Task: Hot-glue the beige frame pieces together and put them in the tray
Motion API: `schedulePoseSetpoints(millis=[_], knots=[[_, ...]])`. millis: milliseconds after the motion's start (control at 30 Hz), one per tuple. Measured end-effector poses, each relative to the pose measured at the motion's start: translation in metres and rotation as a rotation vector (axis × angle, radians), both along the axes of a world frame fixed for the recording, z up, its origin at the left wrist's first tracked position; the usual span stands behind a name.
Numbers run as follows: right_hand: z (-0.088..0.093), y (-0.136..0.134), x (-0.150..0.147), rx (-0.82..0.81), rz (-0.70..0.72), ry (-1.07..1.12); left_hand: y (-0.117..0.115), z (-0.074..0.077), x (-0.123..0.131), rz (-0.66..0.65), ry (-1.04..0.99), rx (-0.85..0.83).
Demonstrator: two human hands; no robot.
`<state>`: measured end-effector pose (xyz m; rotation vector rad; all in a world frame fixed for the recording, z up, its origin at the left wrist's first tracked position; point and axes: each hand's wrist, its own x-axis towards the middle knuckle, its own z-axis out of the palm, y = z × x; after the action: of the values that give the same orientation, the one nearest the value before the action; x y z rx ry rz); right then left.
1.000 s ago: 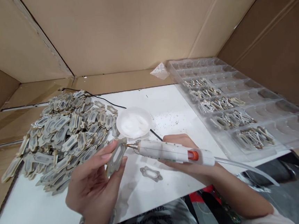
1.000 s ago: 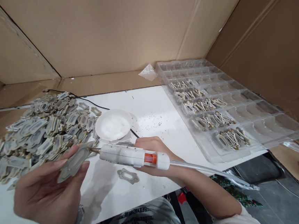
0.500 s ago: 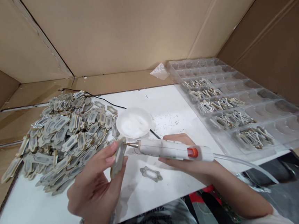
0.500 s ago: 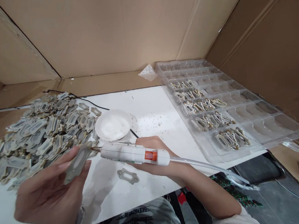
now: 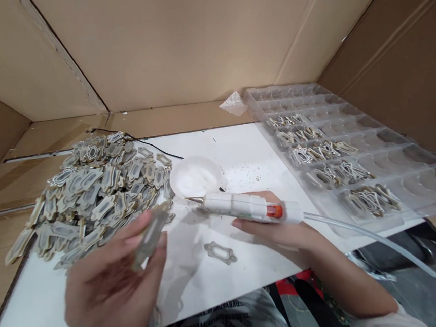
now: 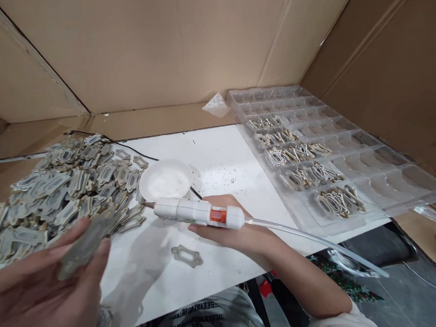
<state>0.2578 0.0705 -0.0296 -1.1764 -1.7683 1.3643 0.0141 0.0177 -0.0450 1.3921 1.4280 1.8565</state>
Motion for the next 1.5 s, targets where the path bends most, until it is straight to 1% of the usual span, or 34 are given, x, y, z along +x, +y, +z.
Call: schedulePoseSetpoints(millis=[67, 100, 133, 167, 200, 233, 267, 333, 433, 500, 567, 667, 733, 867, 1067, 1200, 1267, 1367, 1433, 1500], knots=[[0.002, 0.001, 0.000, -0.014, -0.030, 0.030, 0.004, 0.007, -0.001, 0.150, 0.084, 0.038], [0.003, 0.001, -0.001, -0.015, -0.045, 0.040, 0.006, 0.008, -0.005, 0.190, 0.122, 0.033], [0.003, 0.000, -0.001, -0.011, -0.062, 0.044, 0.006, 0.008, -0.010, 0.201, 0.145, -0.003], [0.004, 0.000, -0.002, -0.008, -0.076, 0.043, 0.005, 0.005, -0.018, 0.195, 0.156, -0.073], [0.004, 0.000, -0.002, -0.007, -0.081, 0.041, 0.002, 0.000, -0.026, 0.177, 0.161, -0.193], [0.004, 0.000, -0.003, -0.013, -0.082, 0.041, -0.002, -0.006, -0.036, 0.158, 0.155, -0.271], [0.004, 0.000, -0.003, -0.022, -0.075, 0.042, -0.006, -0.014, -0.046, 0.128, 0.156, -0.314], [0.004, -0.001, -0.003, -0.034, -0.061, 0.049, -0.017, -0.029, -0.064, 0.043, 0.256, -0.445], [0.003, -0.001, -0.003, -0.038, -0.058, 0.068, -0.030, -0.045, -0.083, 0.050, 0.365, -0.546], [0.002, -0.001, -0.002, -0.046, -0.058, 0.080, -0.033, -0.048, -0.086, 0.112, 0.453, -0.605], [0.001, -0.002, -0.002, -0.058, -0.054, 0.092, -0.032, -0.045, -0.084, 0.183, 0.591, -0.634], [-0.001, -0.003, -0.001, -0.064, -0.060, 0.104, -0.027, -0.038, -0.078, 0.275, 0.799, -0.598], [-0.001, -0.004, -0.001, -0.072, -0.078, 0.102, -0.026, -0.035, -0.075, 0.298, 0.870, -0.582], [-0.001, -0.004, -0.001, -0.073, -0.076, 0.102, -0.027, -0.032, -0.075, 0.303, 0.868, -0.626], [0.001, -0.003, -0.001, -0.052, -0.062, 0.093, -0.029, -0.022, -0.086, 0.347, 0.893, -0.823], [0.002, -0.004, -0.001, -0.058, -0.057, 0.068, -0.030, -0.022, -0.094, 0.360, 0.858, -0.904], [0.002, -0.003, -0.001, -0.061, -0.061, 0.046, -0.030, -0.024, -0.095, 0.358, 0.818, -0.909], [0.002, -0.003, -0.001, -0.069, -0.071, 0.021, -0.031, -0.026, -0.091, 0.362, 0.796, -0.874], [0.002, -0.003, -0.001, -0.060, -0.075, 0.014, -0.032, -0.024, -0.086, 0.356, 0.808, -0.816], [0.002, -0.003, -0.001, -0.037, -0.079, 0.010, -0.033, -0.021, -0.081, 0.355, 0.819, -0.722]])
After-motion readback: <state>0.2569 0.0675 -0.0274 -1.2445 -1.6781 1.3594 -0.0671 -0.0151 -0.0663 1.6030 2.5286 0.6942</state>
